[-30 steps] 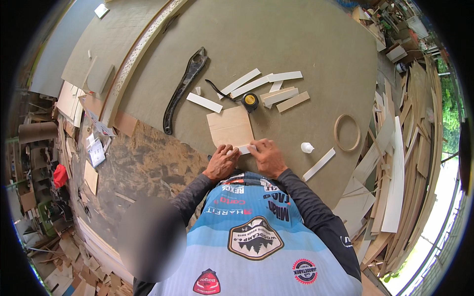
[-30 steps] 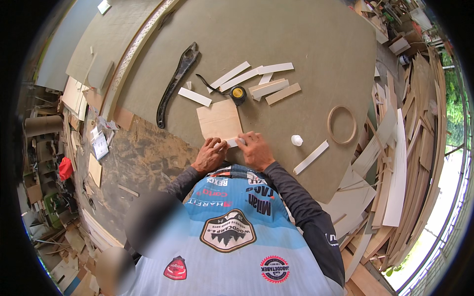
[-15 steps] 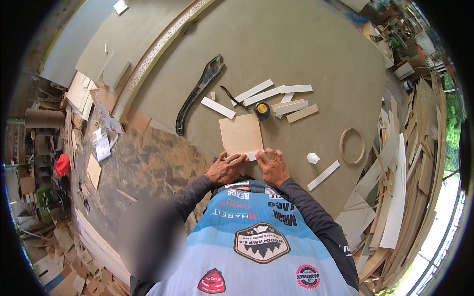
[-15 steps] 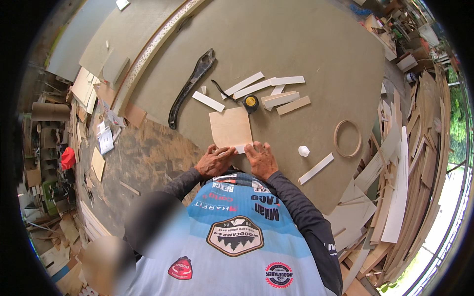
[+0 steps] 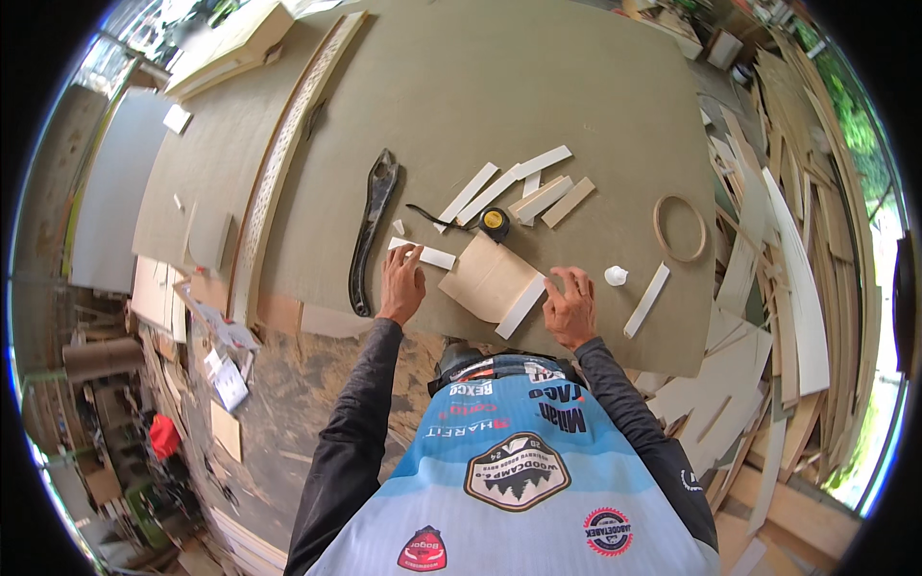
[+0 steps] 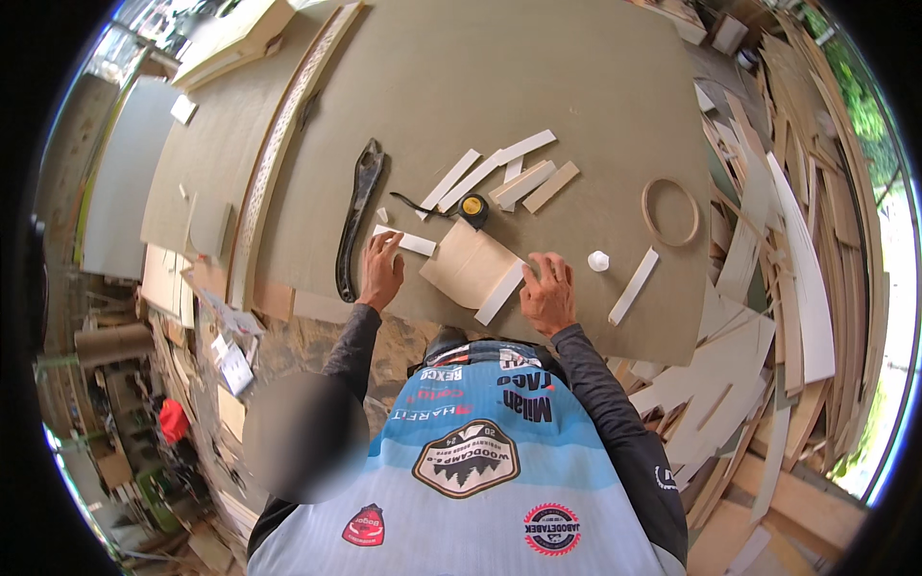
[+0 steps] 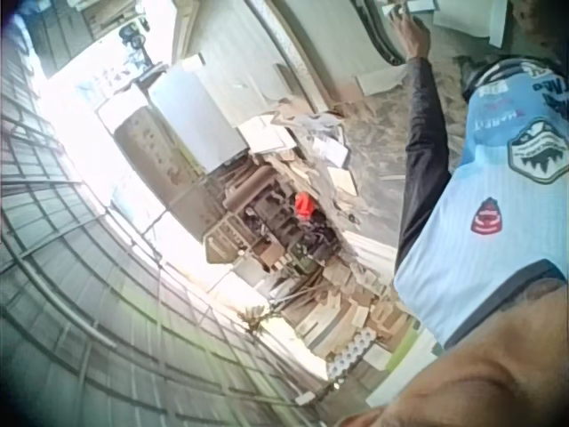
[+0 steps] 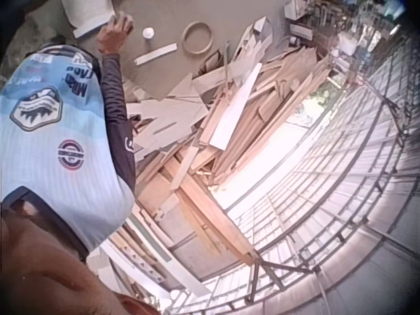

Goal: The person cuts several small wooden strips from a sheet of wood using a blade and a straight edge, then applies glue from a bottle to the strips and arranges them on a larger rectangular piece of wood.

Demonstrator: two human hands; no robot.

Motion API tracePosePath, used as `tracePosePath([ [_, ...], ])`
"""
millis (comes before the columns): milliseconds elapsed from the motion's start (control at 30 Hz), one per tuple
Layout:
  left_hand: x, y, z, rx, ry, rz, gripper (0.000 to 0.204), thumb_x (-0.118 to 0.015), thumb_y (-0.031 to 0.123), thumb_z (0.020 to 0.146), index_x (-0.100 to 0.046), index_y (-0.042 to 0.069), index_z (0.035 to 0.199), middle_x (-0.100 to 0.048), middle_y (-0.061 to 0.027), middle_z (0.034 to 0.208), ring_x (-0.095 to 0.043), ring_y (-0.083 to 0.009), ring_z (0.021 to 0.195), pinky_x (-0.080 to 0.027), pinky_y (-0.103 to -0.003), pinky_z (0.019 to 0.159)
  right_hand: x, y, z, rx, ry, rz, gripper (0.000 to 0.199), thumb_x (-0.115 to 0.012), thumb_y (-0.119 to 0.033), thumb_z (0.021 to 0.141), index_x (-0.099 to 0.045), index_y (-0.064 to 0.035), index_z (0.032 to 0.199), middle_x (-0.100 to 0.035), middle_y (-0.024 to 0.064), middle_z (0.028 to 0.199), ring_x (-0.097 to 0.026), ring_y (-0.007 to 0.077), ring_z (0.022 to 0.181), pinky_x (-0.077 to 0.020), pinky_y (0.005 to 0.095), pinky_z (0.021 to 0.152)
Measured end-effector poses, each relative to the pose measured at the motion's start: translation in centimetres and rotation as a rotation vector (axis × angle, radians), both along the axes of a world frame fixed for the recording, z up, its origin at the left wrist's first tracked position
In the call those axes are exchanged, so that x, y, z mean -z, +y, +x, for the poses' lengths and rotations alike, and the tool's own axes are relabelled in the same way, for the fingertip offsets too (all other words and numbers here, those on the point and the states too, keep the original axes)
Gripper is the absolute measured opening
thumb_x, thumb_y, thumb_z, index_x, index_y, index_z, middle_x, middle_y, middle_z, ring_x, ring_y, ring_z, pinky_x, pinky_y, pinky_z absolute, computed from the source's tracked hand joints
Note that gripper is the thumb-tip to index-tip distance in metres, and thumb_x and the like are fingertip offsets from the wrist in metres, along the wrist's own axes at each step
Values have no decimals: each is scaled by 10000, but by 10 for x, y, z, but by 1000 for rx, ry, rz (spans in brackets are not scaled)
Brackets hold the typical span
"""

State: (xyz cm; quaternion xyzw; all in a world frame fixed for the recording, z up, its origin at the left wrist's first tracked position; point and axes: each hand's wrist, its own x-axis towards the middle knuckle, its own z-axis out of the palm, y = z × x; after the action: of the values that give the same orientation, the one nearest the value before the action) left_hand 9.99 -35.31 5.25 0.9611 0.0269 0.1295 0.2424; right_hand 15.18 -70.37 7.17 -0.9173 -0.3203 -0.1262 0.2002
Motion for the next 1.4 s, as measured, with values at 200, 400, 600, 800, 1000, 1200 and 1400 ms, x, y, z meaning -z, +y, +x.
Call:
tracePosePath([
  [200,0,30,32,274,162,153,488,-658,23,775,-647,30,1262,-563,-133,1264,-502,-307,1243,-365,-460,1070,10,31,-38,-10,277,97,334,-692,-209,793,-701,-53,1089,-590,93,1141,-541,282,1125,-459,441,908],
  [400,0,46,38,382,171,127,458,-708,51,791,-667,50,1247,-591,-113,1206,-516,-308,1219,-370,-449,1047,12,33,-47,168,181,97,290,-695,-192,812,-703,-52,1066,-620,87,1200,-547,296,1165,-458,447,954],
  [600,-8,30,28,390,195,-273,383,-719,99,874,-680,19,1246,-645,-121,1130,-625,-287,1036,-468,-408,942,49,3,-42,603,32,376,288,-705,-103,812,-688,-44,1094,-635,121,1246,-599,334,1089,-480,468,955],
  [800,-7,-5,29,373,461,-733,381,-755,162,898,-690,-5,1234,-673,-127,1115,-675,-236,933,-534,-352,839,53,-37,-6,1094,71,814,505,-803,-143,768,-622,-68,1233,-621,110,1143,-600,312,980,-488,462,894],
  [1000,-4,-21,56,731,298,-239,334,-725,186,893,-669,38,1188,-646,-129,1289,-590,-315,1222,-425,-441,1045,66,-53,26,1034,62,533,457,-823,-161,779,-625,-76,1183,-656,89,1048,-614,290,940,-495,439,852],
  [1200,1,-18,53,830,267,-144,355,-705,224,900,-601,70,1204,-613,-114,1310,-514,-312,1272,-337,-459,1056,70,-40,24,1055,11,661,347,-805,-187,830,-642,-63,1111,-700,87,979,-660,267,920,-509,421,812],
  [1400,1,-18,30,793,313,-157,382,-715,248,883,-571,72,1191,-615,-108,1206,-515,-306,1213,-340,-447,991,21,13,-55,1047,82,901,309,-752,-202,888,-644,-5,1101,-714,112,950,-688,226,845,-522,363,723],
])
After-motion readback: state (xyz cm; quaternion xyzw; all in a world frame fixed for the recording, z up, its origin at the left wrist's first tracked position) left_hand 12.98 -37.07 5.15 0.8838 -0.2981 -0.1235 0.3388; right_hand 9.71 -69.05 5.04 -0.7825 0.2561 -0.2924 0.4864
